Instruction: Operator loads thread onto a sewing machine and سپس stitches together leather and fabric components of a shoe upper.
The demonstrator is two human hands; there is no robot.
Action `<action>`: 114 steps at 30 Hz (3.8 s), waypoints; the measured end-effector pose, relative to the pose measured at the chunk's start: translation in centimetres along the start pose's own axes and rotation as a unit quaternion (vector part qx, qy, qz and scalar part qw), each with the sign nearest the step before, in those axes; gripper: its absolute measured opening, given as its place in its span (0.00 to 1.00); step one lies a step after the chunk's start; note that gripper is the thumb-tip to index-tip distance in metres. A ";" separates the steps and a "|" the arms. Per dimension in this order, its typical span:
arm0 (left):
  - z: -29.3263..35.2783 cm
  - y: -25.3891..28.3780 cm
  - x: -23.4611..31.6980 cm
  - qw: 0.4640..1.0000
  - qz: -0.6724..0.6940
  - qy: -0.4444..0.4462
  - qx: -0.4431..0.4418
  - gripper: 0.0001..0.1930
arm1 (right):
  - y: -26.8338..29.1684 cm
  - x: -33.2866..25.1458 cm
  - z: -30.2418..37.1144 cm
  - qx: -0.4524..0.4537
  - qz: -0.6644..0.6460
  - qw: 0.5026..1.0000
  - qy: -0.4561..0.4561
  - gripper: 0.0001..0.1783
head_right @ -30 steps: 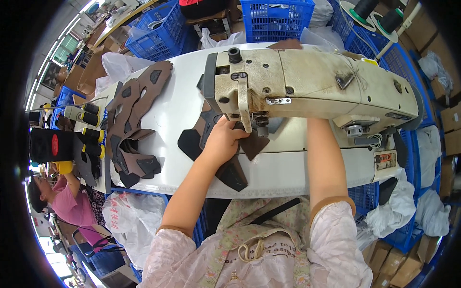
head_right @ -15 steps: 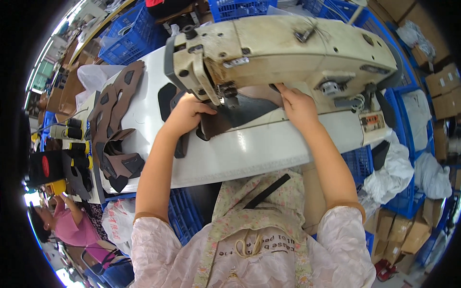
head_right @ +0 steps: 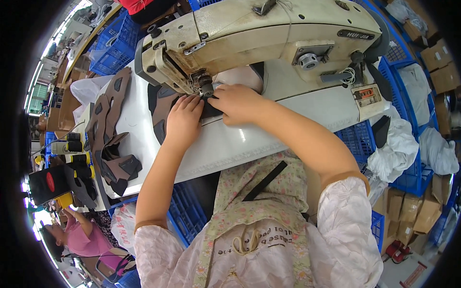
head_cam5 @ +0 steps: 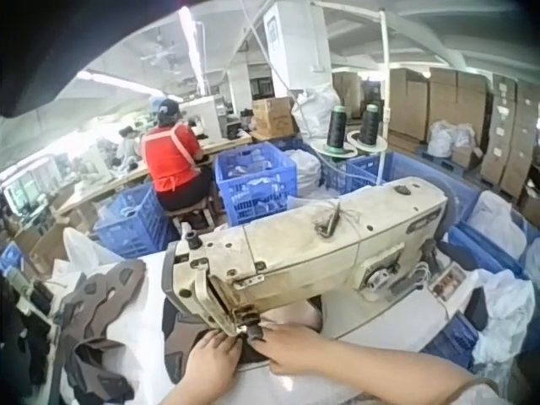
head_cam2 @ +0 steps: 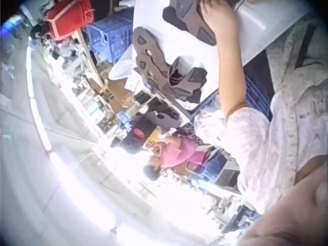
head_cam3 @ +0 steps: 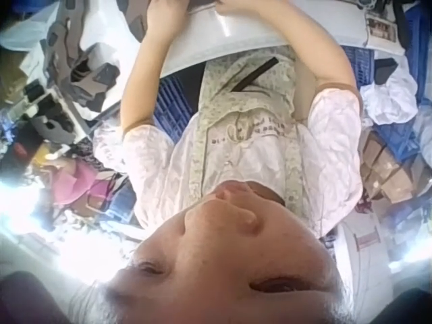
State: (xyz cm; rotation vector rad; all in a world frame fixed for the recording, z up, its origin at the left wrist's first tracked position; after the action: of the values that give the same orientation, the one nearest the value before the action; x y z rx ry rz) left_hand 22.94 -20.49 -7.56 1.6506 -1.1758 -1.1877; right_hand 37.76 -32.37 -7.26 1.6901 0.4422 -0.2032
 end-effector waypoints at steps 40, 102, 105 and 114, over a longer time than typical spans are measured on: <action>1.0 -1.5 -0.7 0.980 0.182 0.051 0.061 0.23 | -3.2 1.9 1.3 0.181 0.039 0.981 0.047 0.17; 0.9 -1.8 -1.7 0.965 0.239 0.073 0.079 0.21 | -2.9 1.7 1.1 0.157 0.061 0.985 0.021 0.18; 0.8 -1.6 -1.8 0.971 0.220 0.059 0.074 0.21 | -2.7 1.5 1.1 0.159 0.060 0.985 0.018 0.18; 0.4 -1.4 -2.1 0.970 0.229 0.043 0.066 0.21 | -2.2 1.1 1.0 0.134 0.077 0.988 0.008 0.18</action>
State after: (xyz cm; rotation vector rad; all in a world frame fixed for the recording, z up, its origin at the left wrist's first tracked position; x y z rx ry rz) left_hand 22.58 -18.13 -8.44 1.4011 -1.5051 -0.7530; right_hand 38.05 -32.89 -9.85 1.9825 0.3028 -0.1399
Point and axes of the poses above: each hand's wrist, its own z-axis away from the middle knuckle, its own y-axis out of the back of the hand, x = y × z, the point moved 2 cm from there along -z, towards the middle knuckle, and after that the axes turned 9 degrees about -z, right-handed, at the moved point
